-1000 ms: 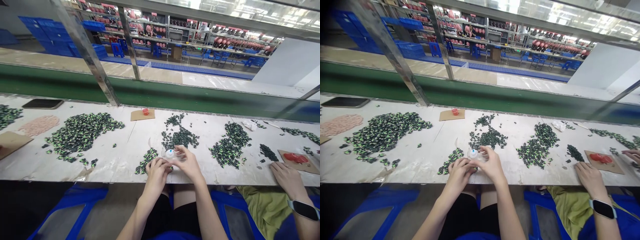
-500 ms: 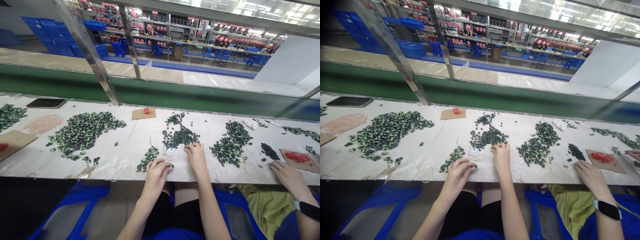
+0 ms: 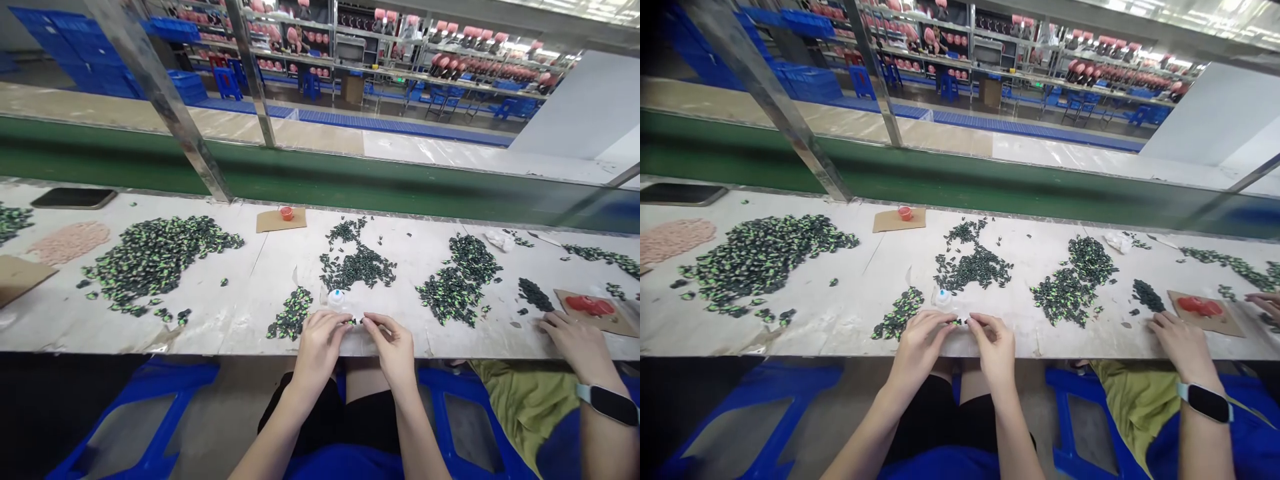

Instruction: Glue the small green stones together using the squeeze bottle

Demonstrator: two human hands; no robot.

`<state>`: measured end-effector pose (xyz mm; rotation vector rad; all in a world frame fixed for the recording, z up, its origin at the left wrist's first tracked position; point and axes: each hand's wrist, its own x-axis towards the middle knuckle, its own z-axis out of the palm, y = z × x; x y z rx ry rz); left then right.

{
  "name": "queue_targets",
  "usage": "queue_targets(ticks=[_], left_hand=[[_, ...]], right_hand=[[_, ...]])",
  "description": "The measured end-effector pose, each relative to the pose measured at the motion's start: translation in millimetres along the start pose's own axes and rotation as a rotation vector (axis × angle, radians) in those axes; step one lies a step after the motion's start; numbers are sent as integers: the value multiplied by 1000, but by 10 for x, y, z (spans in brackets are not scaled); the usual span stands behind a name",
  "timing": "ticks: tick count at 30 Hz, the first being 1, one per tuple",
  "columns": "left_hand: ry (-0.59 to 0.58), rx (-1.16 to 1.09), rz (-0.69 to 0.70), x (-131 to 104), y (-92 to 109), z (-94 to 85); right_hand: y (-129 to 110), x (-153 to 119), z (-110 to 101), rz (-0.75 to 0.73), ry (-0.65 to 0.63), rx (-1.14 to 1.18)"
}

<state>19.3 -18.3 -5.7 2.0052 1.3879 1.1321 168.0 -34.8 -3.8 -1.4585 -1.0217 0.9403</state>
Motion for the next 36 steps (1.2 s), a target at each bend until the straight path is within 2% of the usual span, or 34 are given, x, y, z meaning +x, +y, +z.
queue_targets(ticks=[7,16,21,27,30,36], left_hand=[[50,36,59,-10,8,1],[46,27,120,2,-3,-25],[12,6,203,45,-23,-78],[43,60,358,73,-35,-128],[46,34,365,74,-22,-135],[41,-9,305,50,36,-102]], right_hand=[[-83,-11,87,53,-61,84],[-98,-38,45,70,-138,89],[-96,-22,-16,20,-217,53],[-109,-27,-43,-104,-224,-26],[-124,-27,-55,-138,-239,-24],[-113,5,-129,-78,-320,-59]])
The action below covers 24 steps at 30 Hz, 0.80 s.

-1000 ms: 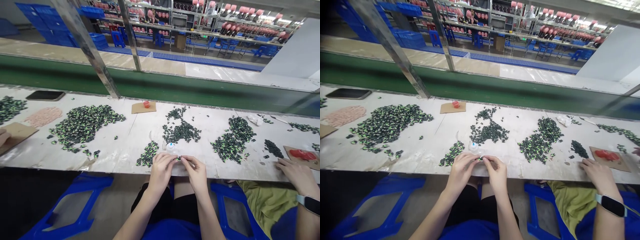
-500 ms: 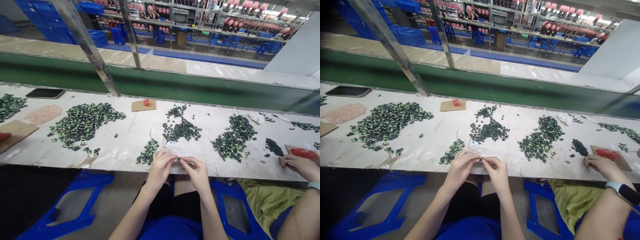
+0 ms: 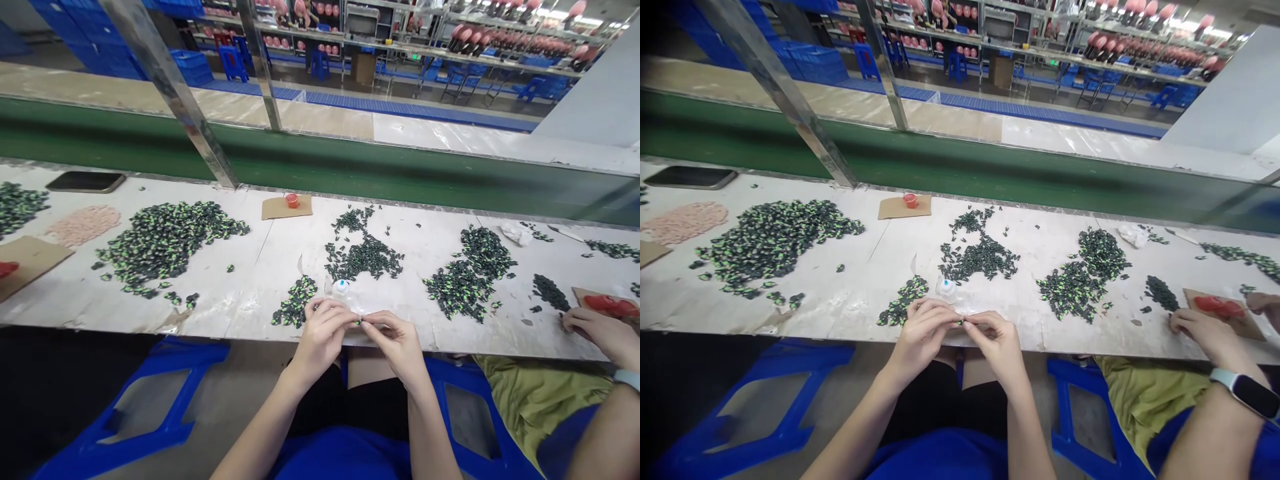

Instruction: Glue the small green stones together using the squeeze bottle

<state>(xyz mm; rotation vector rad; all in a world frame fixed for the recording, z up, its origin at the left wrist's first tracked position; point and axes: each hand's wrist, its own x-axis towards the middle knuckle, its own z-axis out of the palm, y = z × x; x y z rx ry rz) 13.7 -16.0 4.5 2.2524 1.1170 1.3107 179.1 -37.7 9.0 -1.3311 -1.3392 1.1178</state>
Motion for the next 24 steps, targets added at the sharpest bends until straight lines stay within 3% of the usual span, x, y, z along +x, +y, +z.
queue_targets(ticks=[5,12,17,24], left_hand=[[-24,-23,-50,1,20,18],[-98,-116,-249,-17,86,-1],[-120,-186,-359,-77,116,-27],[-128,-176,-354,-141,205,-92]], right_hand=[[20,-22,-23,-73,-50,-122],[14,-47,51,-287,43,-230],[9,-58,70,-407,28,-324],[-16,-101,33,-487,-60,-399]])
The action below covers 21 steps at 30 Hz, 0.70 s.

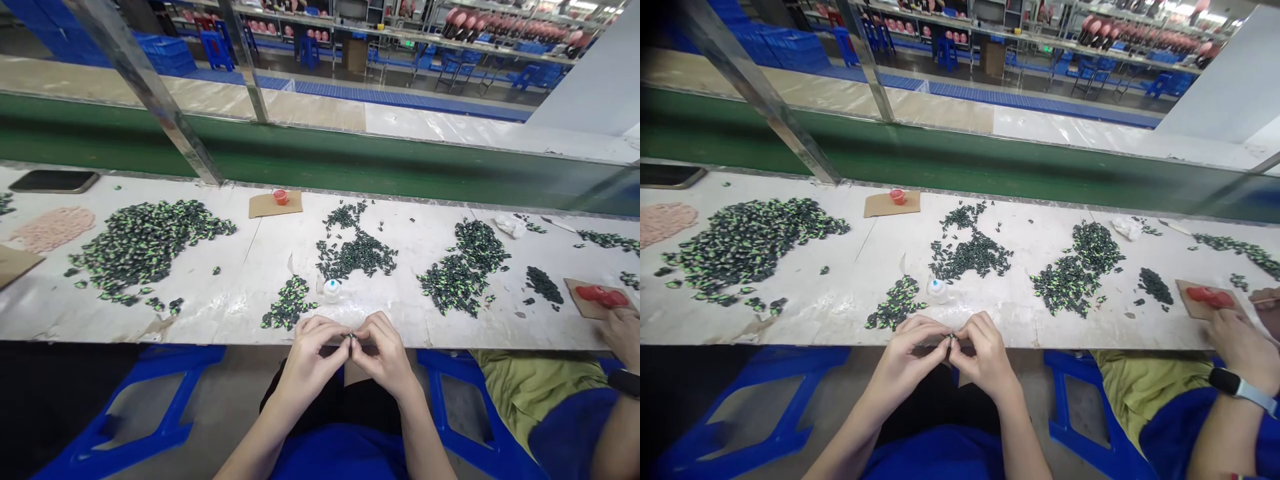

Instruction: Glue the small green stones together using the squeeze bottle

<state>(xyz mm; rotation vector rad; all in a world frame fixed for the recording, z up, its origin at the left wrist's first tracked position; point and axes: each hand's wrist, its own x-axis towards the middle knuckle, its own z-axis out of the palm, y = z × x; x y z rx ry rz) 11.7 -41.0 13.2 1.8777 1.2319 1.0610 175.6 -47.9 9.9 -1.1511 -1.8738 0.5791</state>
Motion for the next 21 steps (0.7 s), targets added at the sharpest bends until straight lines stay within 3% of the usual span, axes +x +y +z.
queue_targets(ticks=[5,9,13,15,17,21], left_hand=[[1,-21,-28,-35,-25,131],[15,-62,-63,-51,-36,298],[-11,-74,-60,-52,21,355],[-6,-77,-47,-47,41,346],[2,-91,-39,-43,45,334],[0,-125,-11,-40,34,324]], right_hand=[[53,-26,-99,35,-61,-25],[208,-15,-392,87,-66,-104],[503,51,-777,210,318,-498],[651,112,-871,215,454,-666],[759,188,-856,169,484,-726],[841,350,-612,133,337,-649]])
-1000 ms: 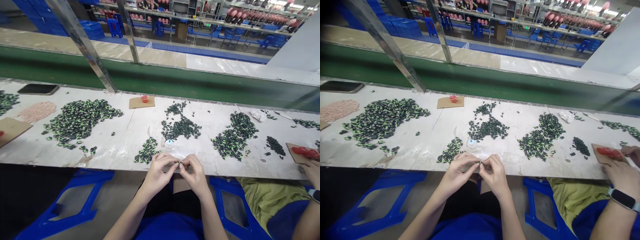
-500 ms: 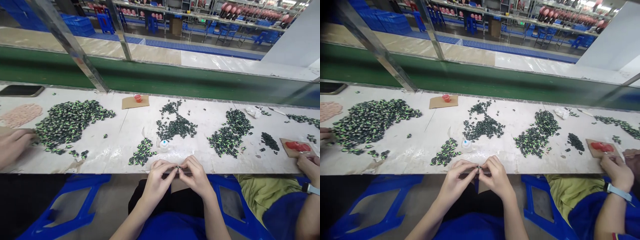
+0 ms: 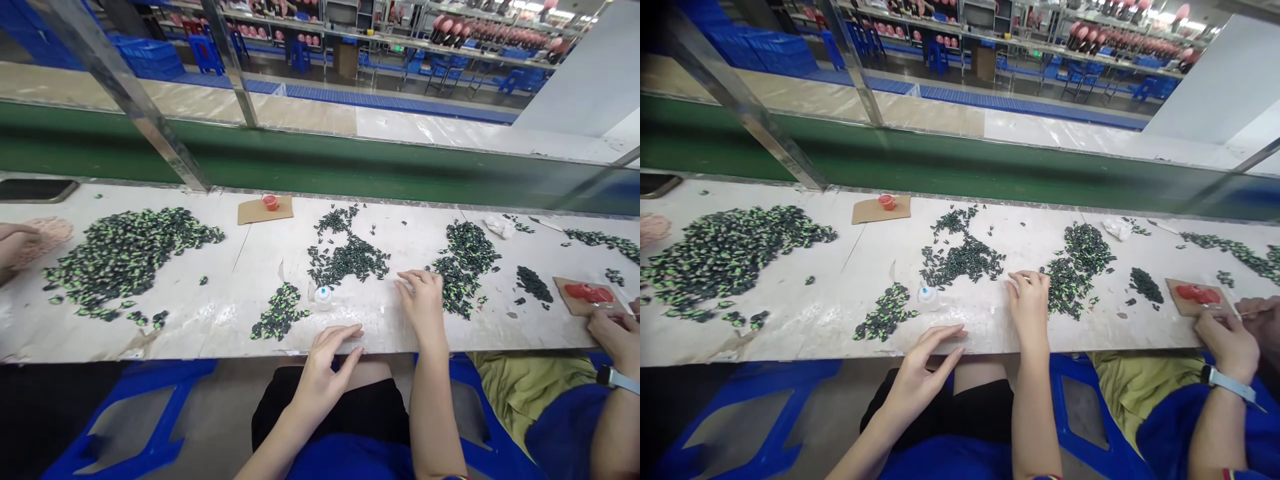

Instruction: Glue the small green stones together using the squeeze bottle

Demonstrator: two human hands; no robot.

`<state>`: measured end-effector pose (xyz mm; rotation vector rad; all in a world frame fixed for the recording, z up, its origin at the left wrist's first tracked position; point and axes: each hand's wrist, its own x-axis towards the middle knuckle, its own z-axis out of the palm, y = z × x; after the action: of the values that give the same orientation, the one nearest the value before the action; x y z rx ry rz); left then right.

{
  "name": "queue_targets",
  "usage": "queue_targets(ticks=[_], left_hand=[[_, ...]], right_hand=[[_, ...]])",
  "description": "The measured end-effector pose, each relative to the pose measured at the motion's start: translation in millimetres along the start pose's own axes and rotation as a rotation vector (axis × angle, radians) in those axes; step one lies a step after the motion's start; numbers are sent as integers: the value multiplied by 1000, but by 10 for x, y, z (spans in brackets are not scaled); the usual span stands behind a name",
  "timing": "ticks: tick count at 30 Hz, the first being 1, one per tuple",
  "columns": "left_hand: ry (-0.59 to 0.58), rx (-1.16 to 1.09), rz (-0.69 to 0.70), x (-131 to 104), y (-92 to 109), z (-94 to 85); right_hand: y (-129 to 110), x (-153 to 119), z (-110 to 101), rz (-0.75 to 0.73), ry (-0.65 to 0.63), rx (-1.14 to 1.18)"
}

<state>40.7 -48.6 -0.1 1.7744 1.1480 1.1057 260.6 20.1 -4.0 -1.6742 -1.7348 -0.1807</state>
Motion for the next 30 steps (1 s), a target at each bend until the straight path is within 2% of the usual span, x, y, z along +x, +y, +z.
queue_targets(ticks=[4,9,12,17,19,21,25,30], left_hand=[[-4,0,13,-1,-1,5],[-8,5,49,23,25,-5],[39,33,136,65,76,-44],[258,198,317,196,220,-190],[285,264,369,257,277,-251],[264,295,418,307,319,-290],[253,317,441,318,335,-306],[405,399,385,115,201,-357]], right_hand=[[-110,43,226,41,-140,54],[-111,86,320,55,-184,95],[-198,71,187,-18,-169,140],[-596,-16,-332,-180,-151,229],[-763,-44,-532,-235,-168,270],[-879,-56,-665,-280,-192,302],[-905,-50,-689,-311,-205,300],[-714,-106,-497,-243,-152,237]])
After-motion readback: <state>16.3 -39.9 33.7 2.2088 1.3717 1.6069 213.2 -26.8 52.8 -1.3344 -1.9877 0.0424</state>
